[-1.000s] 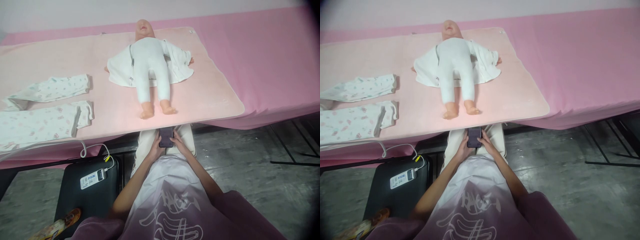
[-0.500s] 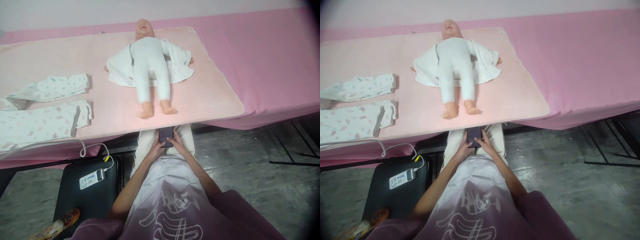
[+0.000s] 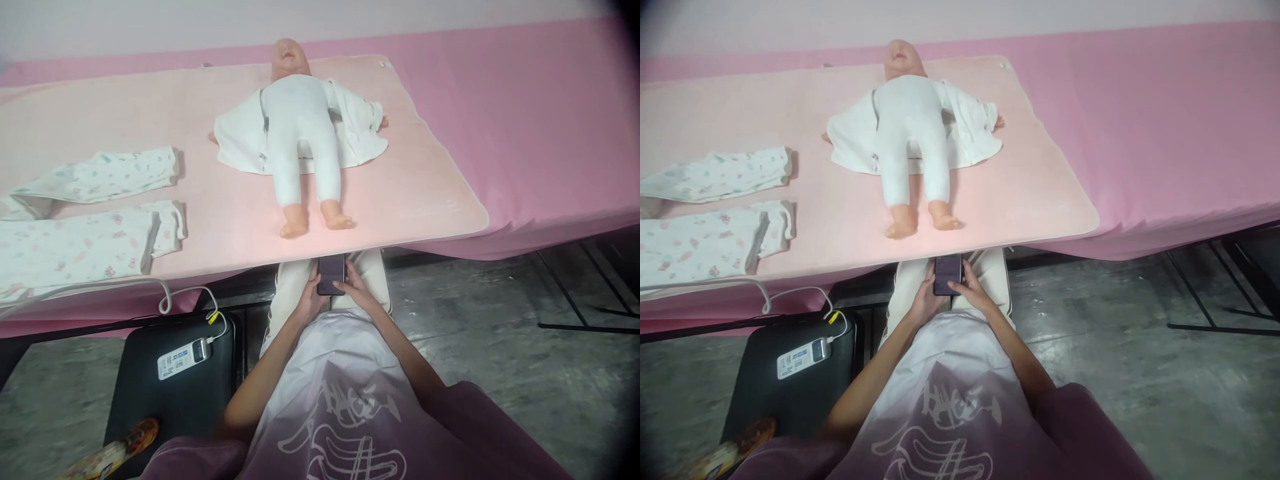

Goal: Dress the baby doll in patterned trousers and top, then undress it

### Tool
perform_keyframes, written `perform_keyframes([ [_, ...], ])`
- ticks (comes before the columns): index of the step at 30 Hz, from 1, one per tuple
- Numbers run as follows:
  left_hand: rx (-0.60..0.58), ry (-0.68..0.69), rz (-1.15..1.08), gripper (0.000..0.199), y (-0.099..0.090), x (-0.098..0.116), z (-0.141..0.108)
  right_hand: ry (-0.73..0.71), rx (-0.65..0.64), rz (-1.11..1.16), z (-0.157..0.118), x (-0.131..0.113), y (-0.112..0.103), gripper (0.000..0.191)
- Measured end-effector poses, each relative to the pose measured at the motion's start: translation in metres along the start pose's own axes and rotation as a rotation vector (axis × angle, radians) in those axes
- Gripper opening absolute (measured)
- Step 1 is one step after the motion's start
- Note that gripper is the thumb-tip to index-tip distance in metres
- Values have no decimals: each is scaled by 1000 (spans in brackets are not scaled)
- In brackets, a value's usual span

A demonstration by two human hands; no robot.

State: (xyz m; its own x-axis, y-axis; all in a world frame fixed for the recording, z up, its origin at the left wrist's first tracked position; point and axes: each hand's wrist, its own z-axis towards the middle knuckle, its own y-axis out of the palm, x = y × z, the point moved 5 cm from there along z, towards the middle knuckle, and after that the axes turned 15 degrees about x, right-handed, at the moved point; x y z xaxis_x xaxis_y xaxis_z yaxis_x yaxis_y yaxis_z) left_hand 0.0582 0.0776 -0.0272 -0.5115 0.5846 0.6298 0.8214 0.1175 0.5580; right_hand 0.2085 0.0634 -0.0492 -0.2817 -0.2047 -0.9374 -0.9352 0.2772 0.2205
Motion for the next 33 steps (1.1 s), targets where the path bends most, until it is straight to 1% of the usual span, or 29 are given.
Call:
perform_keyframes([
  [3,59,50,27,87,0,-1,5,-5,-28,12,-1,8,3,114],
  [5,97,95,51,86,-1,-1,8,-13,-25,11,-1,14,3,118],
  [7,109,114,53,84,-1,-2,10,-21,-6,1,0,18,3,119],
  [11,98,79,26,87,0,-3,9,-14,24,-25,2,19,3,120],
  [15,108,55,34,90,0,0,4,-7,50,-76,2,14,4,126],
  [18,75,45,16,87,3,2,1,-20,28,-49,-1,5,5,122],
  [22,33,24,9,84,6,4,-2,-30,5,-27,-4,-5,1,99],
  [24,25,21,12,83,6,3,-1,-36,-14,-24,-4,-8,0,92],
  [26,27,22,11,83,4,2,0,-28,-36,-19,-4,-8,-1,95],
  [30,57,5,-2,88,-2,-2,5,6,-45,-8,-3,-6,-2,109],
  [33,62,-3,-6,87,-5,-4,7,13,-50,0,-1,-2,-3,113],
])
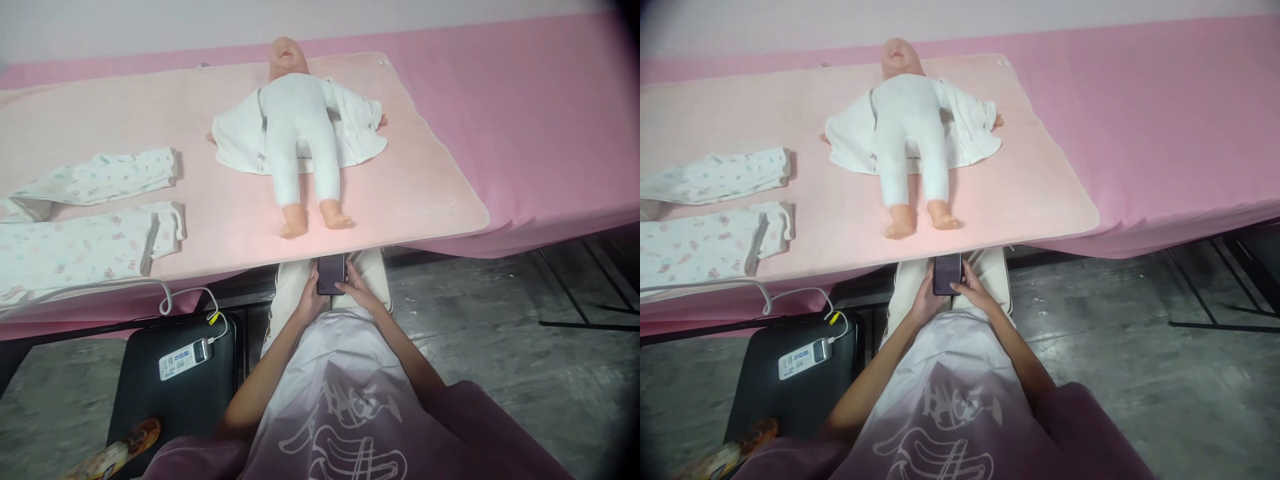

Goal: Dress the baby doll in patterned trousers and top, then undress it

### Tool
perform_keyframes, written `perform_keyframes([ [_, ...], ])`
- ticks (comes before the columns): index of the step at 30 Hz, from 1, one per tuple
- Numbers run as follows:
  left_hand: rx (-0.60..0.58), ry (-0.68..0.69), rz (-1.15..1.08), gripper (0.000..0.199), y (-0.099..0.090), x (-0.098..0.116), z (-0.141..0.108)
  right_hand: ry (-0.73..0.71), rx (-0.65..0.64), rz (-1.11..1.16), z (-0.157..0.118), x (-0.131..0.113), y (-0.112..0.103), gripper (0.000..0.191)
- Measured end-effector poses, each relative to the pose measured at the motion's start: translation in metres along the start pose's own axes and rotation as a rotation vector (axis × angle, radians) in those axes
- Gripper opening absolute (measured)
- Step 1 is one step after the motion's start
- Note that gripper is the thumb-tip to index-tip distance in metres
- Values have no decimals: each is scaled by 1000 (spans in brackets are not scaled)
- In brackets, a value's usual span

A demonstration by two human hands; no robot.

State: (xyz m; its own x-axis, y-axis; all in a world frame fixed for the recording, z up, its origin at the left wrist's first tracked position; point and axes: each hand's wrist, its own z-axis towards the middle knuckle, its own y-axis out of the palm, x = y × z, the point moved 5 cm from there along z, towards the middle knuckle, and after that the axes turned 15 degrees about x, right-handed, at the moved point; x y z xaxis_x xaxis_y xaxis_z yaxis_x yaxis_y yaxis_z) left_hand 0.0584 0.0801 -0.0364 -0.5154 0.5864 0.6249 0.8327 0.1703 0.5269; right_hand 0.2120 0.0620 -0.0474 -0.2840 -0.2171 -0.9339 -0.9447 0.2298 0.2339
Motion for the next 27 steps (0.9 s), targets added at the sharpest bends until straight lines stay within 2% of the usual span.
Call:
perform_keyframes([
  [7,19,-3,3,88,-1,0,0,-7,9,7,4,11,0,120],
  [13,36,-12,-61,73,5,4,-4,-11,-6,-4,1,1,-1,96],
  [16,46,-17,-69,70,6,5,-6,-2,-8,-7,0,-3,-2,92],
  [22,20,19,-49,75,8,7,-7,0,-19,11,-1,-3,-1,88],
  [27,44,72,6,88,8,5,-4,-19,-55,9,-2,-7,3,90],
])
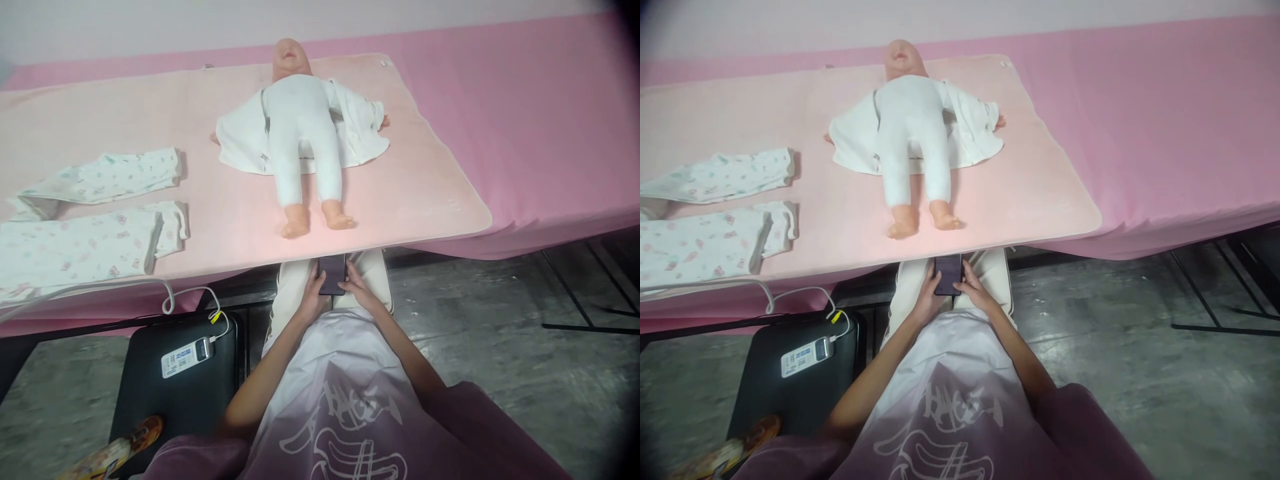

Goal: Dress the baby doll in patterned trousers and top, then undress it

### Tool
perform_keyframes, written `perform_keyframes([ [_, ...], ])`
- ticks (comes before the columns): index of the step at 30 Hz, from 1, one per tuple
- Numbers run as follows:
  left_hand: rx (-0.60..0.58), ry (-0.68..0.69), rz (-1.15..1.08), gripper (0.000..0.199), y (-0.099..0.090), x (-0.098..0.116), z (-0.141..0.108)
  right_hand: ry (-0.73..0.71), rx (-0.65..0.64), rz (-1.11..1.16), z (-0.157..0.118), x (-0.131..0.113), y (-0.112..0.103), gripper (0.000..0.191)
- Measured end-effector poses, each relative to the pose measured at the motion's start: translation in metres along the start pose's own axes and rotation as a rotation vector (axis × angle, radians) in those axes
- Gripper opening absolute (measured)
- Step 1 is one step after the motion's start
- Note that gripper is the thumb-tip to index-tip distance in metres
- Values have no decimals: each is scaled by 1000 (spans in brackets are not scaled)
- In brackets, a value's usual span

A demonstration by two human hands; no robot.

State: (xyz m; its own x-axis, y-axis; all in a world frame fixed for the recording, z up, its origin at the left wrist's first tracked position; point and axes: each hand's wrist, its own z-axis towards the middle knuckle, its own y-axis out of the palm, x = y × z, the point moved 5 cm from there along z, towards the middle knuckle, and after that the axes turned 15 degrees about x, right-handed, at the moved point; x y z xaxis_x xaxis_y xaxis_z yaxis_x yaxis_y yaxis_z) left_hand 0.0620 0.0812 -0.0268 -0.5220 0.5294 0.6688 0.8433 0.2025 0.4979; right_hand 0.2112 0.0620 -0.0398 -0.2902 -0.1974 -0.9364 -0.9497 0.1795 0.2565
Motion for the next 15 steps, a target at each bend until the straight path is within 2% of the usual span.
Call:
perform_keyframes([
  [4,-10,9,-21,81,-1,-2,2,-22,-11,-12,1,5,3,101],
  [8,-16,-26,-69,78,-4,-2,4,-35,32,-41,4,15,2,110],
  [15,4,-6,-18,78,-7,-4,6,-43,21,-40,2,6,0,91],
])
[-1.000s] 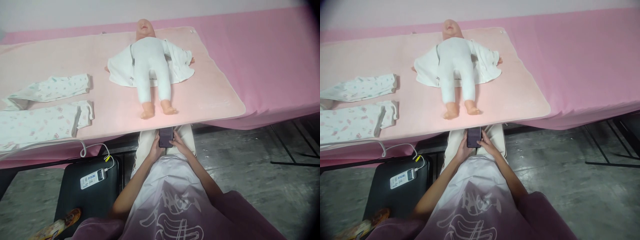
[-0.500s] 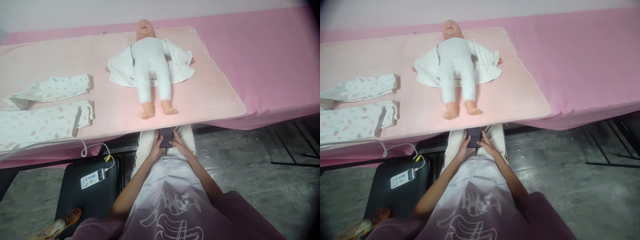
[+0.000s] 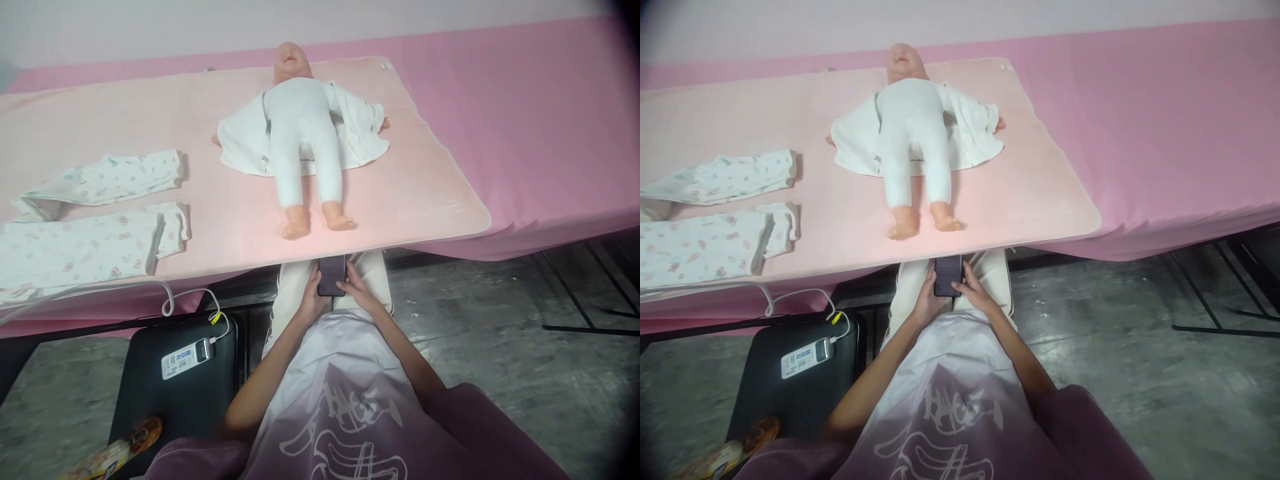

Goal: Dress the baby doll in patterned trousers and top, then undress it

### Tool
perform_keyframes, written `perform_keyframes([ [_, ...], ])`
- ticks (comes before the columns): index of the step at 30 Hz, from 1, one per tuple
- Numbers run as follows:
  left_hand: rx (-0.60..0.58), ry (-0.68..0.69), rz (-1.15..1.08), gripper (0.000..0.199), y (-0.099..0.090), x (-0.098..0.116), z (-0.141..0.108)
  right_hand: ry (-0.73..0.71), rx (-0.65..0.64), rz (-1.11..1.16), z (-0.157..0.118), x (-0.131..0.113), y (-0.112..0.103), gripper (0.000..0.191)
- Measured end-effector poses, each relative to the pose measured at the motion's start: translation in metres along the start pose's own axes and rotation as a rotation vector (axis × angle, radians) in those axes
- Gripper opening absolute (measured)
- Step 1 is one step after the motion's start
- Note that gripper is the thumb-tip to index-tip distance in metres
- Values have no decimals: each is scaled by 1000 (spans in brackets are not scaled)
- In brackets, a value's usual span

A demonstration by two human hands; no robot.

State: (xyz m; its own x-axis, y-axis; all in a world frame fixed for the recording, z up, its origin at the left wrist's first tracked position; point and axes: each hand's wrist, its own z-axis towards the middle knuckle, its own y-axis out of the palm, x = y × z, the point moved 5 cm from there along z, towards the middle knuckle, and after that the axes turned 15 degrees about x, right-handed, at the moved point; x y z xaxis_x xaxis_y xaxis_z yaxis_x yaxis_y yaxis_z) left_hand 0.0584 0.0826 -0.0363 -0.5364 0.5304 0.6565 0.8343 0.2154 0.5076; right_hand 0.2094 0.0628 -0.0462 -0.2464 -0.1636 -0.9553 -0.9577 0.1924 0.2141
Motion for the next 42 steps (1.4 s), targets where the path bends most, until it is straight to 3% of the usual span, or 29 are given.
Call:
perform_keyframes([
  [3,36,24,42,77,0,1,0,19,9,5,-1,-3,-1,91],
  [9,-51,-31,-3,70,7,5,-8,12,20,7,-1,0,0,91],
  [14,-53,-69,-38,71,5,5,-9,-4,61,-47,2,3,1,98],
  [21,-11,-3,42,76,3,1,-3,31,38,19,-1,-3,0,86],
  [28,6,-41,-1,73,3,2,-5,0,52,-41,0,-1,3,108],
  [37,8,-69,-37,81,1,-1,-2,-28,225,-52,4,5,8,81],
  [42,14,-55,-14,70,4,3,-6,-2,128,18,1,-4,7,77],
])
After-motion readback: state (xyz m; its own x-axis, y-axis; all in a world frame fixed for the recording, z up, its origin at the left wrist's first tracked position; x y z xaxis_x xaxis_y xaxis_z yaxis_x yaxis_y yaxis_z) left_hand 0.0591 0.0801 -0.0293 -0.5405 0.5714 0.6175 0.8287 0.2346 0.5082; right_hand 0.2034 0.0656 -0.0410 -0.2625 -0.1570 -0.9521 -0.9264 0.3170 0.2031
